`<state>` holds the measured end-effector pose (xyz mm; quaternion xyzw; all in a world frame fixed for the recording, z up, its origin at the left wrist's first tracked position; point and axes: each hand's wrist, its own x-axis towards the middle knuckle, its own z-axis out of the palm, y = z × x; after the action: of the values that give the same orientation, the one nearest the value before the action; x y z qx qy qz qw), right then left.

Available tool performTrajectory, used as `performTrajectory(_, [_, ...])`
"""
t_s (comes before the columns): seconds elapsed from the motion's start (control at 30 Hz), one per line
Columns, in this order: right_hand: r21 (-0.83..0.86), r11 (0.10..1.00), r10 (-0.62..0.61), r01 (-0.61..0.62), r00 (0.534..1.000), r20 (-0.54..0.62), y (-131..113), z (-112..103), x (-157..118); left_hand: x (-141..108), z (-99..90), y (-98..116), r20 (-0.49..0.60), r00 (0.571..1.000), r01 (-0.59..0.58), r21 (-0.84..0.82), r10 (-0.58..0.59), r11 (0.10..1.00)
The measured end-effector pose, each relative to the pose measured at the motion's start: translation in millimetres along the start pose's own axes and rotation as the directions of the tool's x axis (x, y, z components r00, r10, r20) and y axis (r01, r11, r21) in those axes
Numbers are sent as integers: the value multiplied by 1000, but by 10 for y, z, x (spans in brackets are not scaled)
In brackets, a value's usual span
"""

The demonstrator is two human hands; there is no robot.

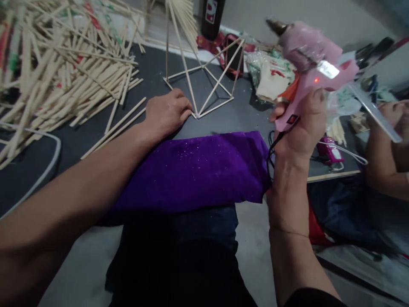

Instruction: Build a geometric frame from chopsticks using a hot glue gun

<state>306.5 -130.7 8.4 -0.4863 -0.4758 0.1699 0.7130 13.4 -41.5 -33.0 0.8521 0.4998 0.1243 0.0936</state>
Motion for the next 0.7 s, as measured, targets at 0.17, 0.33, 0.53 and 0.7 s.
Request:
performTrajectory(0.17, [211,969,160,-128,977,-144,86,-219,292,-11,0,5,-4,1000,-8,54,8,999])
performTrajectory(0.33, [172,928,348,-329,933,-90,278,-300,328,-19,-10,15,1,1000,-13,119,13,993])
performTrajectory(0.53, [162,863,491,-478,870,-44,320,-235,364,-15,-8,7,-2,1000,-19,137,20,990])
performTrajectory(0.7, [168,890,424,-423,905,32,360,-225,356,-19,-26,15,16,1000,1,157,-3,988])
